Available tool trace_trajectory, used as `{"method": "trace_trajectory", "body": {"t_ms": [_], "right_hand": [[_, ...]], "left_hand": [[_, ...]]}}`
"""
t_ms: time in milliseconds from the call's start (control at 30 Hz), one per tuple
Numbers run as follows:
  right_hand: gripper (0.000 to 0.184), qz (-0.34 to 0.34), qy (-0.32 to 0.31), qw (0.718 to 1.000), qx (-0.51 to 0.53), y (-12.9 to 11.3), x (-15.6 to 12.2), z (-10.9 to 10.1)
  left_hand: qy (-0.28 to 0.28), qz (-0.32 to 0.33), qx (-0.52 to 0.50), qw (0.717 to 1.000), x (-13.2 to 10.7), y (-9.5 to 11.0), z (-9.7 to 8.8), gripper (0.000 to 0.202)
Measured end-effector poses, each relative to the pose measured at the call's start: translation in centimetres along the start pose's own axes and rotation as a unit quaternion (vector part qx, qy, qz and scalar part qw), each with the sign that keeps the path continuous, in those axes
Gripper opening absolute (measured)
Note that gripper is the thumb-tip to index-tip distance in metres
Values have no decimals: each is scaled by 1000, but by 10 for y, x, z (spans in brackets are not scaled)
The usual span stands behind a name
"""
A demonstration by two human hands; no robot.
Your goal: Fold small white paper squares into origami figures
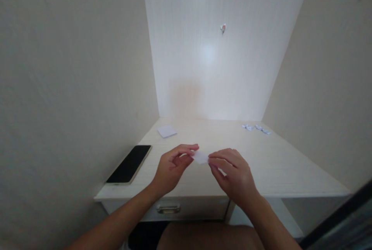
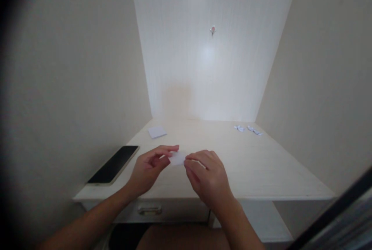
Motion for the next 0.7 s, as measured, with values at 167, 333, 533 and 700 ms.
{"method": "trace_trajectory", "body": {"t_ms": [167,333,533,700], "right_hand": [[18,-109,-24,982,-150,-37,-21,-13],[16,-131,-46,973,-187,-50,-31,-15],[12,-98,-120,979,-129,-27,-40,11],[8,-42,-231,970,-65,-1,-60,40]], "left_hand": [[42,305,326,894,-33,58,1,25],[5,389,355,850,-54,68,18,37],[-105,327,368,864,-52,31,37,17],[-211,218,363,881,-63,-13,46,17]]}}
Point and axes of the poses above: each hand's wrist, its own x-axis towards the middle knuckle, its own z-axis out of the palm, y = z × x, the point moved 7 cm from there along x, towards the middle knuckle, and after that the axes turned 4 degrees about x, right-handed, at the moved point
